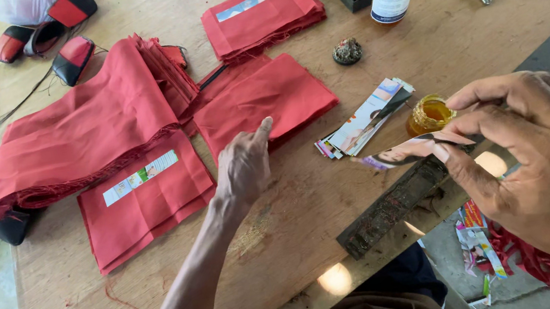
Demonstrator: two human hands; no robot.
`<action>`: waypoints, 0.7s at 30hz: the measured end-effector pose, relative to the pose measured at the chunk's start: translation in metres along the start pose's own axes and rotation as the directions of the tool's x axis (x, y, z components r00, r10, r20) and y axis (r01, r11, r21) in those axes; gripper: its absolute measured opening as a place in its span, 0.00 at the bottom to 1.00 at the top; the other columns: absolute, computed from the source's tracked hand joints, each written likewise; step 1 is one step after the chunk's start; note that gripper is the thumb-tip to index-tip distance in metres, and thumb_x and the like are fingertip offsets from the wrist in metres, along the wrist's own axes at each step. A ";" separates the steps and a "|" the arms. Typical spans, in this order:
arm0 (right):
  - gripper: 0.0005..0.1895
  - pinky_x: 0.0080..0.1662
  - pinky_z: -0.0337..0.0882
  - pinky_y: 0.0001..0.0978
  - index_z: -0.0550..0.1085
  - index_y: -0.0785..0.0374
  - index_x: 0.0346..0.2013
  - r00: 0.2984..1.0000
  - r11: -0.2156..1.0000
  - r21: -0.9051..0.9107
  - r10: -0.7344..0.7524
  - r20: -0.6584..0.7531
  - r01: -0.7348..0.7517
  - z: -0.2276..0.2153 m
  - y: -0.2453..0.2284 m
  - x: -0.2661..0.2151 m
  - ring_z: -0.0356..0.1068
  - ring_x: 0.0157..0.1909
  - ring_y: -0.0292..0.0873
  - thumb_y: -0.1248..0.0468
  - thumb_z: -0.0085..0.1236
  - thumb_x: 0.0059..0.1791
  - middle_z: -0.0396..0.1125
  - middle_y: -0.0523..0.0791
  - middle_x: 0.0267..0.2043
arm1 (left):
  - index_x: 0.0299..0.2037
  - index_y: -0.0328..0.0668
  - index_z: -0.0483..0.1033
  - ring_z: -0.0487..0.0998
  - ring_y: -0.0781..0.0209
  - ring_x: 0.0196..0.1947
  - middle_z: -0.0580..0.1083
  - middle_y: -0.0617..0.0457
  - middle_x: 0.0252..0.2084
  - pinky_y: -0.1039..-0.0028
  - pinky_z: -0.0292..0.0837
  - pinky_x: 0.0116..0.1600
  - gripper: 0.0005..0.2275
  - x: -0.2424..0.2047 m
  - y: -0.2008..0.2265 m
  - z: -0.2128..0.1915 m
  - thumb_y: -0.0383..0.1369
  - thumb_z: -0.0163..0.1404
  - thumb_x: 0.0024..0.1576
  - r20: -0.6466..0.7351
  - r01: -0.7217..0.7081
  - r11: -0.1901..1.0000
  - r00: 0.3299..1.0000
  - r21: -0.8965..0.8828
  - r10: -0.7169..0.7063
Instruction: The person applies adhesive from a jar to small paper labels and attaches them to red fabric squares, pressing them down by hand to ensure a secure bond.
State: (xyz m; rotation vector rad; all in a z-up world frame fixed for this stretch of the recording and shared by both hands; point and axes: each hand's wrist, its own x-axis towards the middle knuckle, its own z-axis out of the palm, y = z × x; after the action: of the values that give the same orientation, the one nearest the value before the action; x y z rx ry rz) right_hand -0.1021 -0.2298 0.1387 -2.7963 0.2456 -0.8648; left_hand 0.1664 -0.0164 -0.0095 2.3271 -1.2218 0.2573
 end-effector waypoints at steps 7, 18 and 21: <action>0.12 0.43 0.76 0.32 0.80 0.69 0.39 0.993 0.981 0.158 0.106 0.059 -0.114 0.011 -0.004 0.005 0.75 0.42 0.41 0.66 0.69 0.43 0.72 0.49 0.50 | 0.42 0.36 0.83 0.75 0.71 0.25 0.80 0.54 0.26 0.74 0.75 0.34 0.14 0.030 -0.034 0.003 0.27 0.66 0.44 0.068 0.302 0.855 0.951 -0.422 -0.302; 0.12 0.43 0.76 0.34 0.80 0.68 0.39 0.998 0.994 0.097 0.045 0.040 -0.049 0.014 -0.004 0.007 0.74 0.45 0.42 0.66 0.69 0.43 0.72 0.50 0.47 | 0.44 0.34 0.74 0.81 0.59 0.34 0.79 0.51 0.35 0.68 0.77 0.42 0.07 0.042 -0.054 -0.007 0.22 0.53 0.56 0.032 0.277 0.867 0.956 -0.414 -0.290; 0.11 0.40 0.75 0.32 0.81 0.67 0.41 0.988 0.981 0.122 0.147 0.046 -0.152 0.015 -0.008 0.007 0.73 0.42 0.39 0.67 0.68 0.45 0.72 0.50 0.49 | 0.41 0.35 0.74 0.81 0.50 0.38 0.77 0.45 0.37 0.62 0.77 0.45 0.09 0.044 -0.047 -0.019 0.15 0.47 0.54 -0.140 -0.020 0.963 0.990 -0.270 -0.019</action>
State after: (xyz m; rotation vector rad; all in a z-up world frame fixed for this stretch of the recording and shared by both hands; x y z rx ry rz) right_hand -0.0870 -0.2219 0.1324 -2.6357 0.3769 -0.7659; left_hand 0.2316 -0.0156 0.0079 2.0371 -1.1128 0.2348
